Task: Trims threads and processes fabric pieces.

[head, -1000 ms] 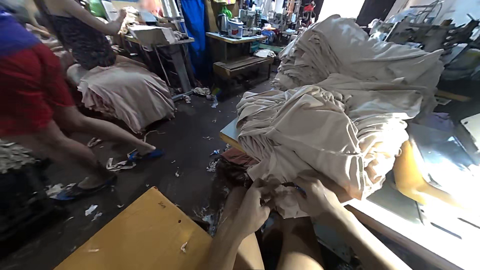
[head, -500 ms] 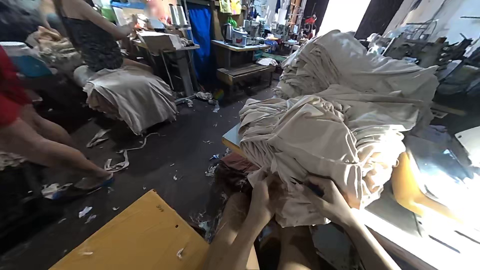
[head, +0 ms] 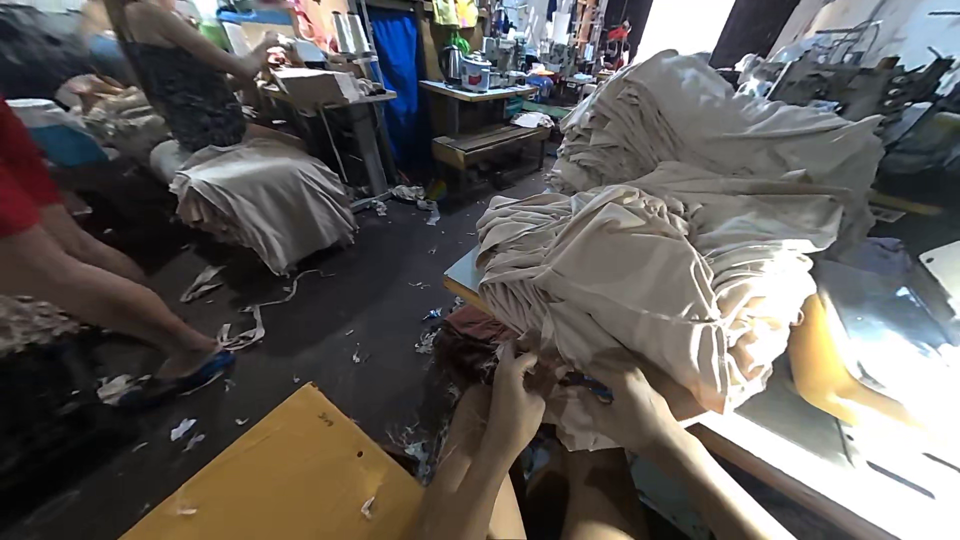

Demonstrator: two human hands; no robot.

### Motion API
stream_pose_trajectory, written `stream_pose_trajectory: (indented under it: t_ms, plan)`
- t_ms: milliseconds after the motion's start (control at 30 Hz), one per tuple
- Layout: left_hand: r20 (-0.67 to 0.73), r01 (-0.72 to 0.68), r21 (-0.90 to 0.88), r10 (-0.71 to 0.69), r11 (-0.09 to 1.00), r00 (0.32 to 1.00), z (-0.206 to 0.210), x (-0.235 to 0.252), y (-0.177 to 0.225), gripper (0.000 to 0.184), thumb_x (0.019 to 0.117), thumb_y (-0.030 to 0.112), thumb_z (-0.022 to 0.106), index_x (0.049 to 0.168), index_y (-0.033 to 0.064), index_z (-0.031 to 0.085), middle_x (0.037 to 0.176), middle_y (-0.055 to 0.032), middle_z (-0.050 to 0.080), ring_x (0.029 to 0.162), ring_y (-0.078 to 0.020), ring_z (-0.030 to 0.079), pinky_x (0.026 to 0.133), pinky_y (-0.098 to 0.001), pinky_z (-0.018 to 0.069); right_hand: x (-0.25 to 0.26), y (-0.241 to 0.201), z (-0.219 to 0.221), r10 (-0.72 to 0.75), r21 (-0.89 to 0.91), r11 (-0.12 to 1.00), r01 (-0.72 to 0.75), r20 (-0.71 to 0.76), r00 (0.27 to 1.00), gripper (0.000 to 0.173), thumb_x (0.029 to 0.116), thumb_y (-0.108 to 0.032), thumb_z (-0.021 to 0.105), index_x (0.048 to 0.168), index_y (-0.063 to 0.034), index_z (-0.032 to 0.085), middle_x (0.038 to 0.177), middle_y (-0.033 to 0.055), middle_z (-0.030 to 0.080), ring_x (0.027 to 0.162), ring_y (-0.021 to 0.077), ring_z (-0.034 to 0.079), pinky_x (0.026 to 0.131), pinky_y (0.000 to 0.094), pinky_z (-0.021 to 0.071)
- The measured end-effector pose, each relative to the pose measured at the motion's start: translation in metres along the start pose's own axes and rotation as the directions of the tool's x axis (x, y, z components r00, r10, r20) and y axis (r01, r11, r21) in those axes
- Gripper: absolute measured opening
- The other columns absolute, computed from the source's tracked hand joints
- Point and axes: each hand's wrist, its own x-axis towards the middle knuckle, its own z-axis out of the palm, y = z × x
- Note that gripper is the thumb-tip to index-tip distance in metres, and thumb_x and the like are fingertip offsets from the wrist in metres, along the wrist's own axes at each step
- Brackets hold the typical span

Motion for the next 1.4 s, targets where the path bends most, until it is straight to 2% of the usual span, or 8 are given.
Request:
stream_pose_trajectory:
  t_ms: [167, 267, 433, 700, 900, 1000, 1167, 1400]
  plan:
    - [0.004, -0.014, 0.002, 0.014, 1.000, 1.000, -0.001, 0.000, 0.000, 0.006, 0.0877, 0.014, 0.074, 0.090, 0.0082, 0.076, 0.110, -0.0087, 0.062, 0.096, -0.0084, 0.062, 0.082, -0.0212, 0.0534, -0.002, 0.013, 0.005, -0.116, -0.006, 0.993, 0.116, -0.064, 0.991, 0.030, 0.0960, -0.029, 0.064, 0.089, -0.0007, 0.073, 0.084, 0.0119, 0.068, 0.076, 0.0225, 0.069, 0.066, 0.0390, 0.0596]
    - [0.000, -0.052, 0.032, 0.052, 0.998, 0.999, -0.001, 0.000, 0.001, 0.008, 0.0852, 0.009, 0.074, 0.093, 0.0061, 0.076, 0.119, -0.0134, 0.063, 0.103, -0.0121, 0.063, 0.087, -0.0262, 0.0544, 0.004, 0.005, -0.017, 0.035, 0.077, 0.996, -0.048, 0.162, 0.986, 0.034, 0.0982, -0.031, 0.065, 0.100, 0.0014, 0.072, 0.094, 0.0145, 0.069, 0.088, 0.0233, 0.067, 0.081, 0.0397, 0.0567]
    - [-0.045, -0.153, 0.081, 0.157, 0.985, 0.987, -0.003, -0.004, -0.002, 0.012, 0.0804, 0.018, 0.081, 0.088, 0.0089, 0.078, 0.115, -0.0109, 0.063, 0.105, -0.0121, 0.061, 0.089, -0.0258, 0.0537, 0.017, 0.010, -0.034, 0.084, 0.128, 0.983, -0.131, 0.322, 0.943, 0.036, 0.0973, -0.037, 0.066, 0.092, -0.0017, 0.070, 0.082, 0.0073, 0.063, 0.075, 0.0126, 0.058, 0.070, 0.0305, 0.0496]
    - [-0.089, -0.187, 0.096, 0.196, 0.978, 0.977, 0.004, -0.001, -0.006, 0.011, 0.0746, 0.007, 0.077, 0.085, 0.0094, 0.077, 0.113, -0.0121, 0.063, 0.103, -0.0128, 0.062, 0.086, -0.0254, 0.0540, 0.008, -0.001, -0.016, 0.109, 0.092, 0.986, -0.136, 0.251, 0.962, 0.035, 0.1030, -0.029, 0.058, 0.100, 0.0026, 0.071, 0.096, 0.0164, 0.068, 0.088, 0.0243, 0.066, 0.081, 0.0408, 0.0552]
    - [0.256, -0.302, -0.169, 0.338, 0.938, 0.906, -0.053, -0.001, -0.007, 0.040, 0.0995, 0.040, 0.063, 0.081, 0.0064, 0.074, 0.102, -0.0024, 0.068, 0.094, -0.0042, 0.063, 0.082, -0.0219, 0.0541, -0.002, 0.015, -0.017, 0.032, 0.205, 0.978, -0.034, 0.014, 0.999, 0.035, 0.0968, -0.037, 0.066, 0.097, -0.0028, 0.073, 0.089, 0.0086, 0.069, 0.081, 0.0116, 0.064, 0.076, 0.0278, 0.0546]
    - [0.194, -0.333, -0.017, 0.330, 0.943, 0.924, -0.061, -0.010, -0.018, 0.038, 0.0932, 0.043, 0.071, 0.080, 0.0077, 0.075, 0.100, -0.0029, 0.069, 0.092, -0.0053, 0.065, 0.079, -0.0220, 0.0564, -0.018, 0.014, -0.022, 0.074, 0.076, 0.994, -0.073, -0.023, 0.997, 0.040, 0.0917, -0.041, 0.069, 0.110, -0.0054, 0.072, 0.101, 0.0103, 0.072, 0.090, 0.0203, 0.070, 0.079, 0.0415, 0.0588]
    - [0.109, -0.372, 0.229, 0.356, 0.900, 0.928, -0.017, -0.020, -0.051, 0.050, 0.0781, 0.023, 0.083, 0.123, 0.0048, 0.069, 0.129, -0.0211, 0.060, 0.117, -0.0254, 0.062, 0.099, -0.0366, 0.0532, -0.029, 0.012, -0.014, -0.004, -0.193, 0.981, -0.018, -0.113, 0.994, 0.035, 0.0808, -0.015, 0.071, 0.115, -0.0079, 0.075, 0.105, 0.0114, 0.075, 0.091, 0.0315, 0.074, 0.073, 0.0559, 0.0600]
    - [0.114, -0.222, 0.099, 0.211, 0.970, 0.971, -0.029, -0.014, -0.053, 0.020, 0.0984, 0.028, 0.063, 0.100, 0.0128, 0.076, 0.127, -0.0042, 0.063, 0.101, -0.0071, 0.066, 0.082, -0.0273, 0.0594, -0.006, -0.018, -0.030, 0.179, -0.200, 0.954, -0.225, -0.225, 0.958, 0.015, 0.0814, -0.006, 0.066, 0.093, -0.0057, 0.076, 0.091, 0.0129, 0.075, 0.087, 0.0358, 0.073, 0.069, 0.0596, 0.0563]
